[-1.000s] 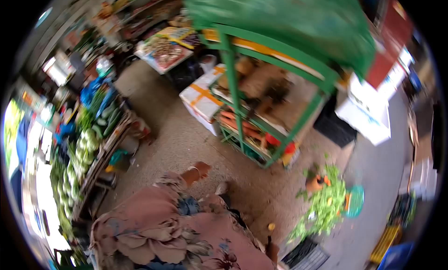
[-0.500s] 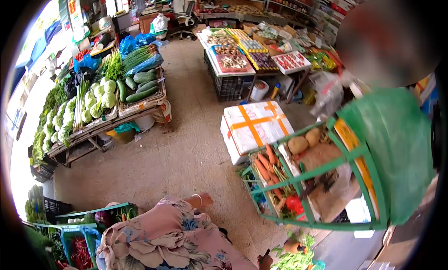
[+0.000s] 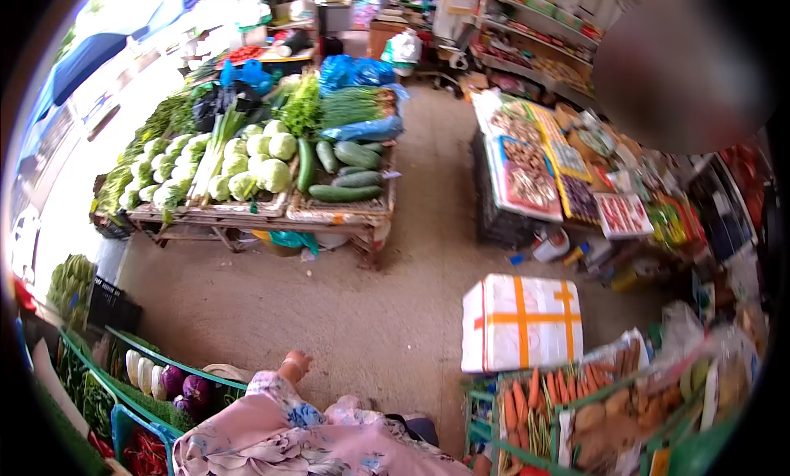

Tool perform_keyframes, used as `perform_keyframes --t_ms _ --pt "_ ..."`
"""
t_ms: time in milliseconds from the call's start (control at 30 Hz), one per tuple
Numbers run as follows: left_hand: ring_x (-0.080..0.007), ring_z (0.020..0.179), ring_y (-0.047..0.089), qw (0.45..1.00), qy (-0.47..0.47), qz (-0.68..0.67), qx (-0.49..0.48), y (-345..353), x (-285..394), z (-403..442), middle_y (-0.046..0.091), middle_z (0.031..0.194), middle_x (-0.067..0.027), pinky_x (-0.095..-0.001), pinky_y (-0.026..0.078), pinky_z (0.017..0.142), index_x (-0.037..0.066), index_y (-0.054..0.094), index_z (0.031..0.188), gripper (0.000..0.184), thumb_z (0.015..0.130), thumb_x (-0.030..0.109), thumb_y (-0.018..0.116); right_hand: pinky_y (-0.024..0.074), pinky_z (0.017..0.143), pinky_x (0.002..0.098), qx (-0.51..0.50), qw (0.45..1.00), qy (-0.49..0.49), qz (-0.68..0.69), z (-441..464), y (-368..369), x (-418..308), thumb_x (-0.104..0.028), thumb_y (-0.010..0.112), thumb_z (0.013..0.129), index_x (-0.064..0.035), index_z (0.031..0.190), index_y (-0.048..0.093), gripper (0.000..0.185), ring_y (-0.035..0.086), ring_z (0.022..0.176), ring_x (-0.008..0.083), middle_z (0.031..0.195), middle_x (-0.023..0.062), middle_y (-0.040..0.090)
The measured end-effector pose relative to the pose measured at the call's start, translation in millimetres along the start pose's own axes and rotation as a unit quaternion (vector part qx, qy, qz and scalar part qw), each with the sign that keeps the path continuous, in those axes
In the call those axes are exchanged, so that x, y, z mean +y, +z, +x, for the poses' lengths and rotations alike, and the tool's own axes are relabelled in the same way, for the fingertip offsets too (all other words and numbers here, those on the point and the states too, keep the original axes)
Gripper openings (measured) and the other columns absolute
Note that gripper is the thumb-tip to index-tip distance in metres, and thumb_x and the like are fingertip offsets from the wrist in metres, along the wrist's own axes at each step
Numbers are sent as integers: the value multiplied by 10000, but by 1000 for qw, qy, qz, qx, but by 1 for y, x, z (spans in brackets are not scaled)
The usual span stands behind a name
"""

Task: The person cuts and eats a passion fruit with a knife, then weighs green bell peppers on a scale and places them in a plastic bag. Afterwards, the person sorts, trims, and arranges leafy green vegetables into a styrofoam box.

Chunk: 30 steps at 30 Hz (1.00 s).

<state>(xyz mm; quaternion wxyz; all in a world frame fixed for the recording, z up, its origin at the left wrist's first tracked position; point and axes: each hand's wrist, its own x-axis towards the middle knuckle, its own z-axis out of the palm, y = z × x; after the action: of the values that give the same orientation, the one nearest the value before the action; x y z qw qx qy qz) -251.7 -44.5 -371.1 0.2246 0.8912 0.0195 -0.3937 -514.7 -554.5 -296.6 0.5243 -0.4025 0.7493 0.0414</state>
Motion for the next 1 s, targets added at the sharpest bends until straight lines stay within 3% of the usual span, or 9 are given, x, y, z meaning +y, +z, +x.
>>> perform_keyframes --t_ms 67,100,200,400,433,567,633,867,1000 --pt "-255 910 576 950 0 311 -26 -1 -17 -19 601 974 -116 -353 470 730 119 618 945 257 737 261 571 360 343 316 -7 1000 -13 -28 9 29 -44 -133 415 766 -7 712 491 156 484 416 216 537 113 501" --pt "-235 951 567 949 -66 286 -117 -11 -6 -37 590 1017 -116 -349 467 756 134 617 974 241 772 235 530 362 343 316 -9 999 -16 -37 15 44 -65 -131 419 762 -7 710 493 153 485 416 217 539 114 502" --pt "-224 942 572 964 -261 11 -56 -12 23 -63 594 1007 -125 -343 468 744 103 609 986 251 790 222 508 367 341 318 -29 997 -26 -66 37 100 -130 -125 431 750 -9 705 497 141 487 416 219 545 115 505" --pt "-214 853 589 816 -453 -356 52 -26 128 -10 611 916 -130 -342 470 671 38 605 927 239 765 202 542 377 339 322 -118 983 -62 -127 66 216 -270 -113 454 725 -11 695 505 118 493 416 222 556 117 511" --pt "-214 786 599 754 -448 -475 69 -37 148 10 618 860 -122 -344 470 631 26 605 886 226 735 193 577 379 338 323 -152 976 -79 -137 64 241 -299 -111 458 721 -11 693 506 115 494 416 222 558 117 512" --pt "-183 508 536 912 -181 -355 93 -107 255 118 565 631 -49 -311 429 429 46 587 781 199 784 237 529 365 347 256 -410 872 -187 -195 -9 342 -430 -145 475 795 -39 819 490 110 482 454 150 616 80 519" --pt "-161 656 581 810 -113 -565 105 -152 345 138 596 790 -55 -307 477 556 59 579 895 228 809 264 527 364 377 229 -474 820 -238 -216 -57 383 -475 -128 458 824 -72 958 486 148 489 504 111 677 54 544" --pt "-194 866 566 658 32 -746 -99 -261 515 191 561 998 -81 -347 455 760 77 535 1009 357 839 387 494 423 513 211 -604 640 -388 -274 -185 489 -526 -107 499 813 -60 1074 501 265 523 606 97 807 50 587" --pt "-249 957 534 597 15 -790 -138 -305 540 254 536 1063 -120 -403 409 863 28 487 1044 406 855 386 457 460 725 343 -497 484 -632 -345 -210 524 -566 -154 532 778 -85 1046 550 277 580 863 283 934 145 600"
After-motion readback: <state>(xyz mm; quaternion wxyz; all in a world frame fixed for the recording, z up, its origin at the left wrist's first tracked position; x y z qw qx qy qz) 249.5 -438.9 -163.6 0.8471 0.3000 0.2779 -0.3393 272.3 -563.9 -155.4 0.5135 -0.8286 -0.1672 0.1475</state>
